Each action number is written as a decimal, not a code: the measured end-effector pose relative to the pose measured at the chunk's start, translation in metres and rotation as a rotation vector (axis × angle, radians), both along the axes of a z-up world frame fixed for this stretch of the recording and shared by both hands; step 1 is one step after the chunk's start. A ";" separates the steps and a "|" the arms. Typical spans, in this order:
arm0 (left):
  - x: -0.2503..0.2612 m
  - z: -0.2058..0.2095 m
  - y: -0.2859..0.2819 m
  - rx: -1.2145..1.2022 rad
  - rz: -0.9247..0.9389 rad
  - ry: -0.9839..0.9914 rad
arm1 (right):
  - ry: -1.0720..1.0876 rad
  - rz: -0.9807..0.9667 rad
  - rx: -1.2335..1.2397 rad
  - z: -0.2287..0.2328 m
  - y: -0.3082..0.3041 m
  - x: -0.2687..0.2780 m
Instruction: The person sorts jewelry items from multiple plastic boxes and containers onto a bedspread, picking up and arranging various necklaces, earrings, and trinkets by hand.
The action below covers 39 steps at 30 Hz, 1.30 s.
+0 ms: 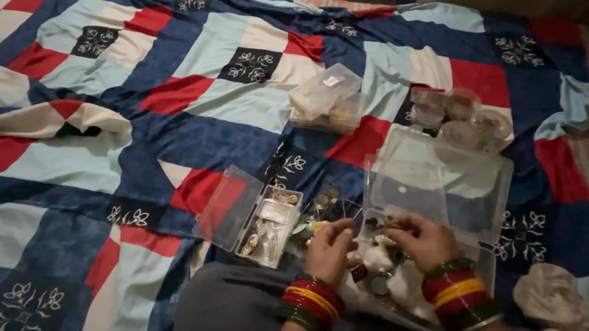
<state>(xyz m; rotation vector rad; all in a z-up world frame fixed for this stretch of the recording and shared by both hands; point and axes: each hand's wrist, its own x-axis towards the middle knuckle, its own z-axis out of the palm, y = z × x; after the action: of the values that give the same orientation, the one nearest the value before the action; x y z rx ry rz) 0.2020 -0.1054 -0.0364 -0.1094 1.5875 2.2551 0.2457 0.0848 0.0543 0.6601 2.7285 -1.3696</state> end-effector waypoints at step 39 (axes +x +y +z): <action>0.105 0.077 0.050 0.368 -0.425 -0.287 | 0.110 -0.083 -1.107 0.011 0.036 0.121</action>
<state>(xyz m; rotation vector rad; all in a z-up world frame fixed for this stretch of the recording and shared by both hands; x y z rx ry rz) 0.3069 -0.0554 0.0408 0.0049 0.9285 2.0411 0.3665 0.1212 0.0656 0.5644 1.5261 -2.5564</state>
